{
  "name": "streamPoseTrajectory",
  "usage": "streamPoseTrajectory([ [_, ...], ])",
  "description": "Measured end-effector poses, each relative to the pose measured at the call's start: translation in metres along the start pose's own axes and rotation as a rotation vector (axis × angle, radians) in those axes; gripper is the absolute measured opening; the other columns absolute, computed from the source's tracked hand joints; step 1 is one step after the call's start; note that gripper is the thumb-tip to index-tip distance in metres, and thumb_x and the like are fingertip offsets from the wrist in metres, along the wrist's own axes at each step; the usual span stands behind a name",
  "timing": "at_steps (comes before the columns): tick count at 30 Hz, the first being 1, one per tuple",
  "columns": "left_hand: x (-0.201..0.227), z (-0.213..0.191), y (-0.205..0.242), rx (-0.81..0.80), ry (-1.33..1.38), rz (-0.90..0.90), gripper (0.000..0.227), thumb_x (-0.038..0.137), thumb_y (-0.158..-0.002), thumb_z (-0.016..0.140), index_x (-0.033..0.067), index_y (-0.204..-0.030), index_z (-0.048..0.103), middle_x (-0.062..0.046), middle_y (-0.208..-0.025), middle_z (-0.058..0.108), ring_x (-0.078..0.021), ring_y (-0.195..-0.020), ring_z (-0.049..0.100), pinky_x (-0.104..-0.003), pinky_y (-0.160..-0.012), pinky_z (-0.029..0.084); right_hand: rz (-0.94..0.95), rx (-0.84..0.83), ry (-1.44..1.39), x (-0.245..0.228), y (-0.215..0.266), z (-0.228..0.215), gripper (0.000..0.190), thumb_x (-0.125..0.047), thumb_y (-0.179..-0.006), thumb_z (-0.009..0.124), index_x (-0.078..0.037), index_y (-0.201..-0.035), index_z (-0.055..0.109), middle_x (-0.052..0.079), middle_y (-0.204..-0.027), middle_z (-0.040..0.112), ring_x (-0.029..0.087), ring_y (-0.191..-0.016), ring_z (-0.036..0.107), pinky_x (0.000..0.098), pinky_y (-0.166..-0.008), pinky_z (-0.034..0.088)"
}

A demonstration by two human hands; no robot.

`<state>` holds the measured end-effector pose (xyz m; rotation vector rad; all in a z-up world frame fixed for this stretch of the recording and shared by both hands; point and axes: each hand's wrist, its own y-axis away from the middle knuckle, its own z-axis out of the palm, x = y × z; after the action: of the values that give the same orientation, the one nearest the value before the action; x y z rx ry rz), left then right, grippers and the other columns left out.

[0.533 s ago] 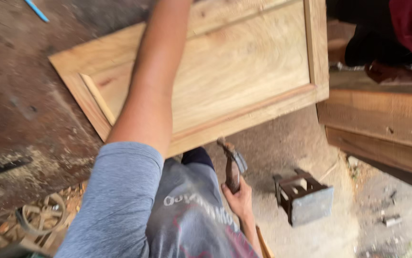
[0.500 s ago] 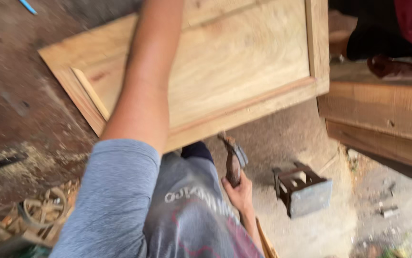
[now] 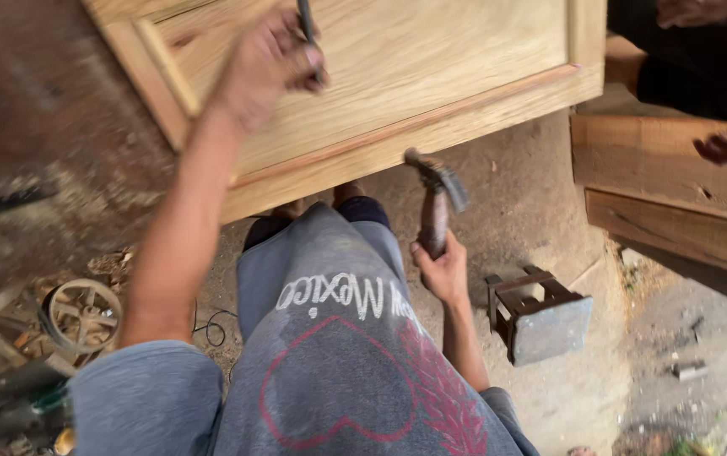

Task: The person assembles a wooden frame by hammering nails into the corners. They then use a putty knife to apply wood filler to the nail holes and smooth the surface. Finally, they use a wooden stick to scrape off excess filler.

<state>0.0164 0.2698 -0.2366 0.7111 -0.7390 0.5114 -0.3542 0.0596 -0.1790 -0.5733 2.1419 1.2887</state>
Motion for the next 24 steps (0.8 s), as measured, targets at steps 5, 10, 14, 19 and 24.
streamPoseTrajectory([
  [5, -0.011, 0.014, 0.110, -0.038, 0.285, 0.035, 0.017, 0.006, -0.097, 0.072, 0.0047, -0.112, 0.063, -0.014, -0.101, 0.075, -0.0225, -0.091, 0.075, -0.036, -0.082, 0.064, -0.059, -0.039, -0.243, -0.014, 0.025, 0.022, 0.021, -0.010, -0.090, 0.073, -0.001, -0.104, 0.060, 0.003, -0.079, 0.064, 0.012, -0.066, 0.063, 0.0272, -0.061, 0.052],
  [10, 0.000, 0.020, 0.171, -0.070, 0.283, 0.104, 0.018, 0.007, -0.099, 0.070, 0.0049, -0.115, 0.061, -0.014, -0.105, 0.074, -0.0232, -0.100, 0.074, -0.035, -0.086, 0.064, -0.127, -0.073, -0.225, -0.009, 0.056, 0.036, 0.021, -0.010, -0.092, 0.073, 0.001, -0.105, 0.060, 0.005, -0.079, 0.063, 0.013, -0.065, 0.062, 0.0279, -0.060, 0.051],
  [14, 0.001, 0.029, 0.193, -0.061, 0.302, 0.158, 0.022, 0.006, -0.100, 0.068, 0.0047, -0.118, 0.056, -0.016, -0.109, 0.072, -0.0253, -0.104, 0.074, -0.036, -0.089, 0.064, -0.178, -0.120, -0.228, -0.007, 0.061, 0.036, 0.021, -0.010, -0.092, 0.073, 0.001, -0.105, 0.060, 0.004, -0.083, 0.064, 0.012, -0.066, 0.063, 0.0276, -0.061, 0.051],
  [19, -0.015, 0.050, 0.192, -0.001, 0.211, 0.283, 0.021, 0.005, -0.103, 0.067, 0.0042, -0.119, 0.053, -0.015, -0.111, 0.072, -0.0231, -0.106, 0.073, -0.034, -0.092, 0.064, -0.191, -0.207, -0.247, -0.007, 0.045, 0.016, 0.022, -0.009, -0.091, 0.073, 0.000, -0.106, 0.060, 0.003, -0.082, 0.063, 0.012, -0.066, 0.063, 0.0270, -0.060, 0.052],
  [24, -0.050, 0.073, 0.165, 0.220, -0.035, 0.397, 0.023, 0.007, -0.105, 0.069, 0.0033, -0.122, 0.053, -0.014, -0.104, 0.073, -0.0199, -0.098, 0.073, -0.032, -0.088, 0.063, -0.272, -0.164, -0.072, 0.002, 0.018, -0.045, 0.021, -0.006, -0.090, 0.072, 0.001, -0.106, 0.061, 0.002, -0.082, 0.064, 0.010, -0.067, 0.060, 0.0258, -0.061, 0.049],
])
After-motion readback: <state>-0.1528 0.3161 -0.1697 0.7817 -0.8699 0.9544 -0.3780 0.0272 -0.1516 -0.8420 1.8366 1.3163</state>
